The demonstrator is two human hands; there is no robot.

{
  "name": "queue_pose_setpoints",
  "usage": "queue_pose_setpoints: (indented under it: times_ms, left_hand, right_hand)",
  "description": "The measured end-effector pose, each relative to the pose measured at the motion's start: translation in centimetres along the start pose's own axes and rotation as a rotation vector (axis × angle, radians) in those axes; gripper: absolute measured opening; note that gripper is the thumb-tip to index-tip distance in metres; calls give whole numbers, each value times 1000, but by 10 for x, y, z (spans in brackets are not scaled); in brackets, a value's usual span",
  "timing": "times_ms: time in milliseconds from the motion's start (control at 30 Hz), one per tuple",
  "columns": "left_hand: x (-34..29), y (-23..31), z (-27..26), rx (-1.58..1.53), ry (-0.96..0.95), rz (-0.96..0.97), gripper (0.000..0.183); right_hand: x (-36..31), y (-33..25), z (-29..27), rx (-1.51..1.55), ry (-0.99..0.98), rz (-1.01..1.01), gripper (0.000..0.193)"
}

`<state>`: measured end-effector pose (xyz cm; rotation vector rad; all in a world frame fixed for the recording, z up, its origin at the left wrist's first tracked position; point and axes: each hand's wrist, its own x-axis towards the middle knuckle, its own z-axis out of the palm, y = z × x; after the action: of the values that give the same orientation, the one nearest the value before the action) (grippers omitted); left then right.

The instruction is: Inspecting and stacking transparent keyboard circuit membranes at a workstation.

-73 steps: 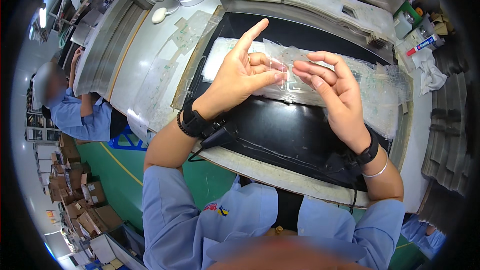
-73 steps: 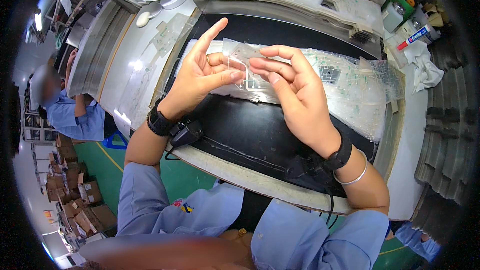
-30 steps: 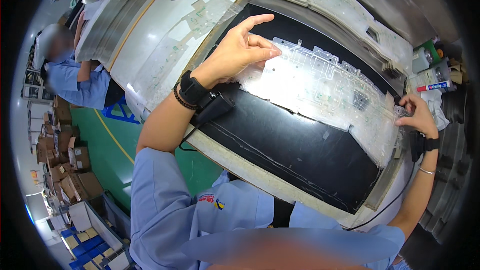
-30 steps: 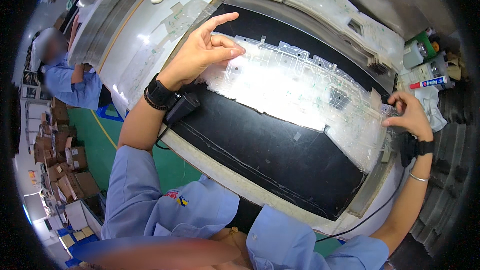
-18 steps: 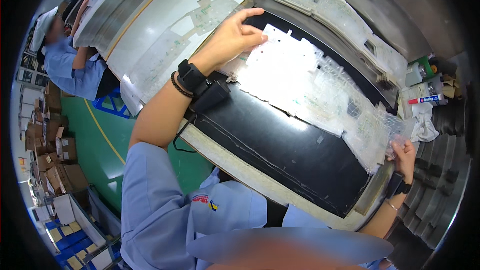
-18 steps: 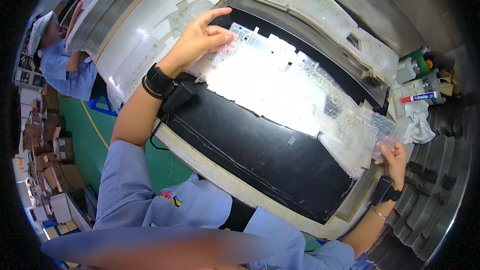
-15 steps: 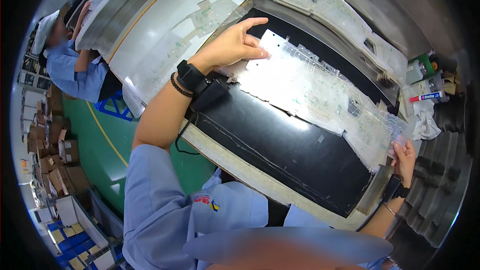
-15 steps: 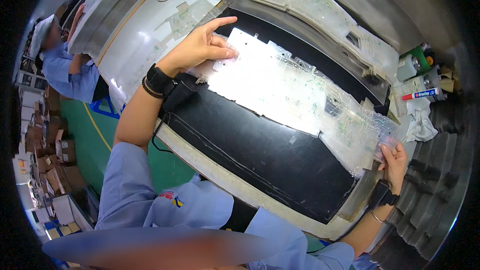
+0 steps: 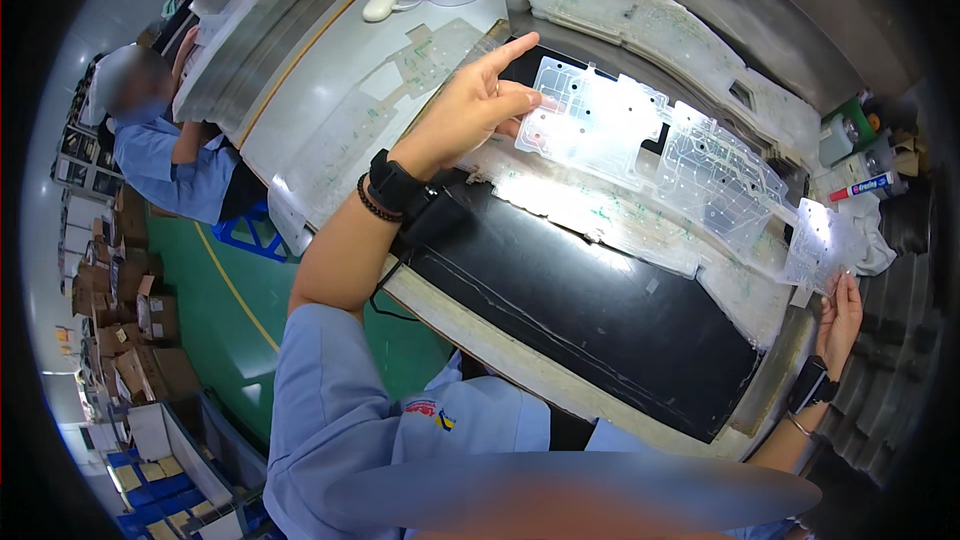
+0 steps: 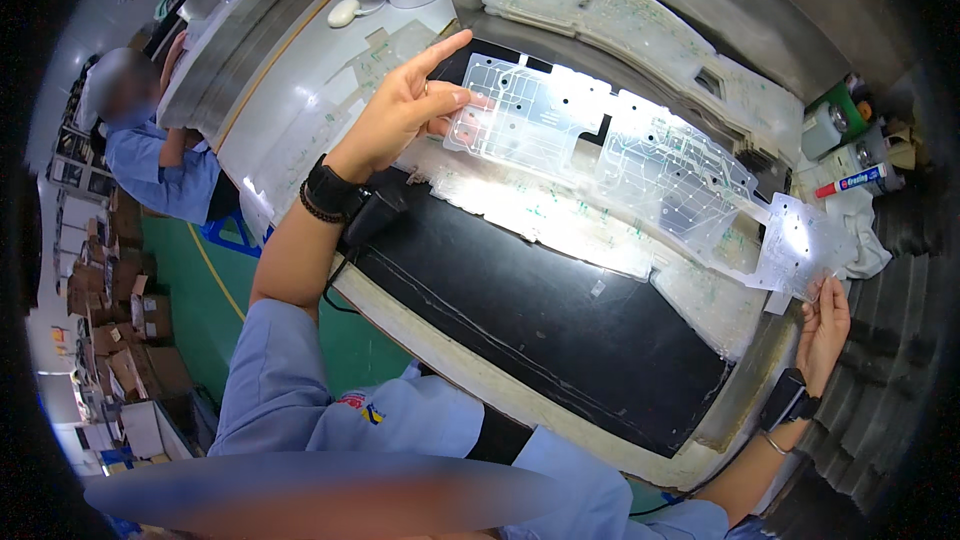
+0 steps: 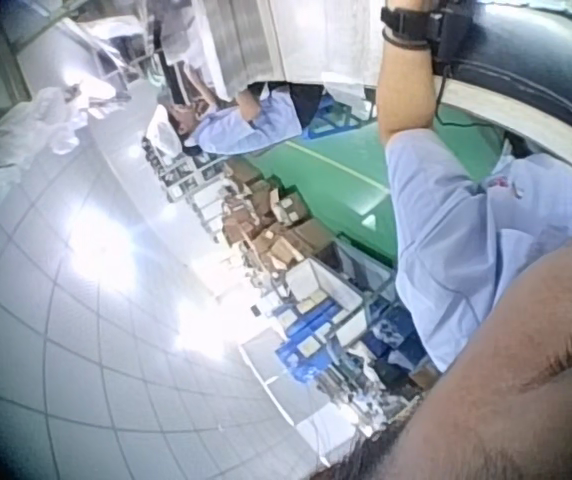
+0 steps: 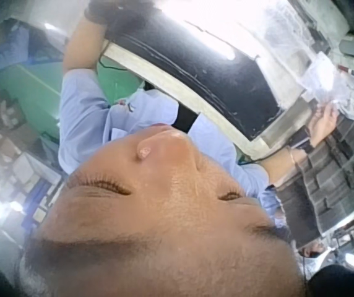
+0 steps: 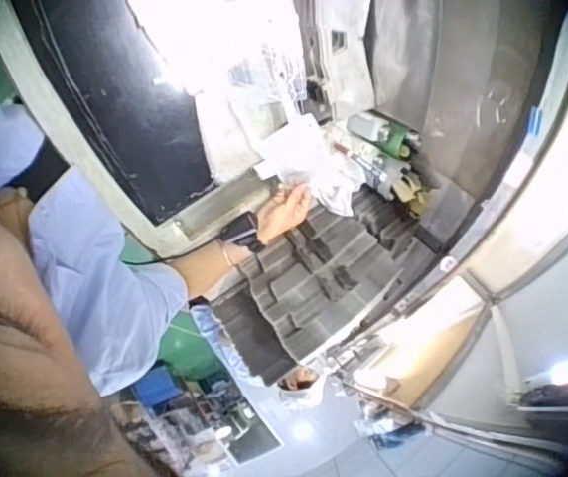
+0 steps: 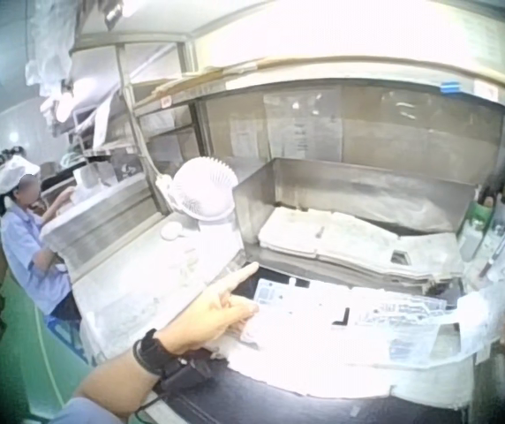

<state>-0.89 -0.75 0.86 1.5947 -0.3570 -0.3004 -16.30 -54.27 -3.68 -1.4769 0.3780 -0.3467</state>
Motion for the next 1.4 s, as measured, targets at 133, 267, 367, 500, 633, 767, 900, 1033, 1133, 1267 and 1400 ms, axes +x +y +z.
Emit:
queue_pose_setpoints:
  times_ms: [133,267,367,500,633,767,900,1033,1133,1267,1400]
  left_hand:
    - [0,-3,-3,27,-19,21,62]
    - [0,-1,0,16,-31,27,62]
    - [-2,2,4,-1,-34,22,62]
    - [-3,4,6,-4,-43,16,60]
    - [-2,2,4,63,-39,24,60]
    - [-3,-1,1,62,-29,54,59]
    - [0,-1,2,38,-28,94,58]
    - [0,5,3,30,-26,101,58]
    - [-6,7,3,56,-4,113,58]
    - [3,2,1,86,24,76,58]
    - [3,-6,-6,101,43,105,57]
  right_hand:
    - [1,3,-1,-17,15,-22,24]
    - [2,4,-5,-32,34,-32,26]
    - [3,3,-7,-42,44,-28,26]
    - [5,5,-10,-35,71,-30,25]
    - [4,7,-15,-21,40,-52,25]
    - [4,5,-10,11,-35,-58,23]
    - [2,2,-2,10,15,-55,22]
    - [3,-1,-2,16,11,-61,23]
    - [-1,-3,1,16,9,-85,23]
    - [-1,-3,7,8,-51,-51,23]
    - [-13,-5,15,-1,-67,-52,25]
